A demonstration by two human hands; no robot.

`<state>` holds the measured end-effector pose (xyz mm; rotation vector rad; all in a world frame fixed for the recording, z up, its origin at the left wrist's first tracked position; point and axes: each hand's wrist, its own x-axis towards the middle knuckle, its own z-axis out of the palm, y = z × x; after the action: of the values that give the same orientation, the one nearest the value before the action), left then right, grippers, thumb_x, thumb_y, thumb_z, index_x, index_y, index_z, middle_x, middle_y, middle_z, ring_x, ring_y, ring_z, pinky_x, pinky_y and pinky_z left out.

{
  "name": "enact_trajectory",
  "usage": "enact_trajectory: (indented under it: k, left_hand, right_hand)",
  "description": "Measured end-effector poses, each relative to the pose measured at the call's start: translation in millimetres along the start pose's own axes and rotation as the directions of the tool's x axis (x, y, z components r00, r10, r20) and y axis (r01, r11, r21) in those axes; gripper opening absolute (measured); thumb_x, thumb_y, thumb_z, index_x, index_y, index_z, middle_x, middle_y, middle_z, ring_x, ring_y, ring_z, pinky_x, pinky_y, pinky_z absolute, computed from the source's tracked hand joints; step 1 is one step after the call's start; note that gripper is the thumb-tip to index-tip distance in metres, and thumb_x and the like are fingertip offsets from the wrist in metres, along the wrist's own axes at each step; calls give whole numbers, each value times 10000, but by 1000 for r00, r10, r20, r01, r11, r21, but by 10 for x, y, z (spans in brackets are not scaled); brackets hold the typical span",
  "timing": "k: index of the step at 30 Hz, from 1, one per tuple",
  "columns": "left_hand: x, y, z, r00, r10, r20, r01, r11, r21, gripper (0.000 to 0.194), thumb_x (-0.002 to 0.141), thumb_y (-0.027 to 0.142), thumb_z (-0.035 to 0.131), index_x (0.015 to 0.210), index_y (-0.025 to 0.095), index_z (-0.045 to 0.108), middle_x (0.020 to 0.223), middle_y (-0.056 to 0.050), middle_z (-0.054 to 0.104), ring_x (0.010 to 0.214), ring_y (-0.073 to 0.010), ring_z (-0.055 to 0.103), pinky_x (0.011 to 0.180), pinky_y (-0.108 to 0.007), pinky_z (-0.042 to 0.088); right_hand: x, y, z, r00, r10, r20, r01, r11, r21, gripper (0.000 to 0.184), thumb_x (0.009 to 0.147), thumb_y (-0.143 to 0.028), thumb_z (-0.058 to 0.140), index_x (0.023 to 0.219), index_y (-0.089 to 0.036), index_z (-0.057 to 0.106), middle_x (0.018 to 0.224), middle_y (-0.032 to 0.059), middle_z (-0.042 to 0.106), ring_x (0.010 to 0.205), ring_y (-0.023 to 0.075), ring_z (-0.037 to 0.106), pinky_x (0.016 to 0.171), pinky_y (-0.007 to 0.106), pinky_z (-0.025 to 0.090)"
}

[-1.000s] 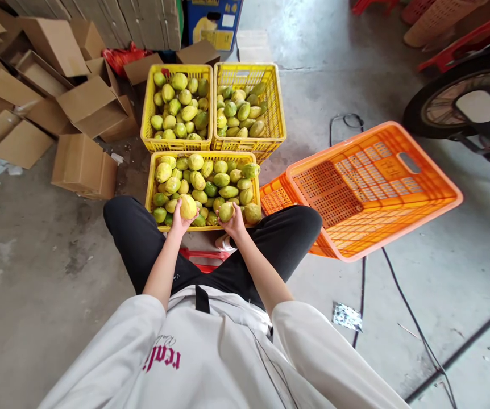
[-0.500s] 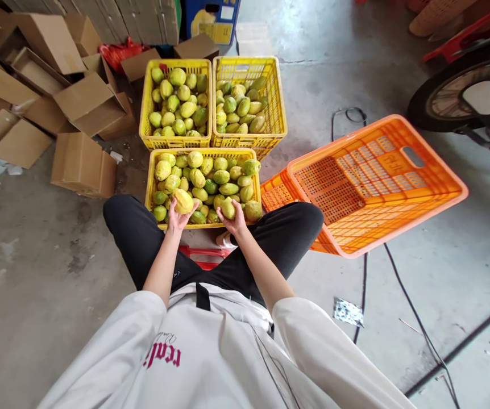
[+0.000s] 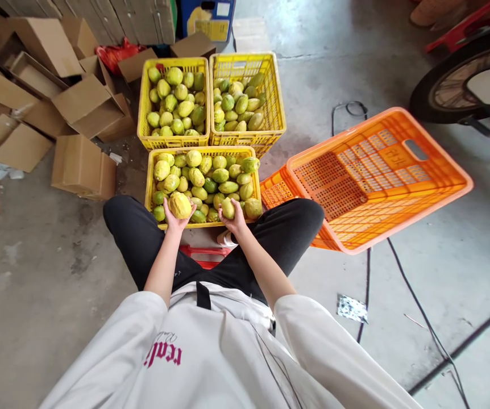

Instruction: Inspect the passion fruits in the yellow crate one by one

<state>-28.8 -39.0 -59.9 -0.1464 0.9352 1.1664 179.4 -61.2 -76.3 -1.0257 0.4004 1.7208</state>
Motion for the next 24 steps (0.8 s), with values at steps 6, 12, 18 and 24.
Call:
enact_trajectory:
  k: [6, 12, 18, 24]
  left_hand:
    - [29, 5, 14, 995, -42, -87, 42, 999, -3, 490, 984, 601, 396, 1068, 230, 704, 953, -117, 754, 863, -209, 740, 755, -311, 618]
    - [99, -10, -60, 995, 9, -96, -7, 1000, 19, 529, 972, 607, 324, 1102, 248, 689, 848, -105, 725, 827, -235, 721, 753, -360, 593]
    - [121, -28, -64, 993, -15, -119, 20, 999, 41, 545, 968, 557, 319, 1149, 204, 692, 951, -169, 749, 953, -294, 737, 795, -415, 594]
    - [57, -83, 37, 998, -58, -21, 58, 998, -18, 445, 967, 393, 410, 1299, 204, 639, 1100, -126, 760, 1136, -301, 721, 938, -480, 600]
  right_hand:
    - [-20, 21, -2, 982, 124, 142, -105, 985, -134, 255, 944, -462, 649, 940, -208, 627, 728, 34, 695, 521, 131, 613, 461, 219, 572]
    - [12, 18, -41, 990, 113, 89, -100, 985, -142, 275, 980, -458, 561, 929, -195, 622, 688, 42, 689, 491, 128, 589, 428, 199, 535]
    - [102, 10, -84, 999, 28, 31, -25, 995, -101, 295, 942, -496, 569, 942, -204, 607, 685, 40, 692, 510, 154, 619, 359, 197, 463]
    - [135, 9, -104, 990, -137, -13, 137, 990, -25, 137, 859, -264, 633, 991, -268, 598, 758, -39, 718, 672, 169, 703, 578, 301, 652]
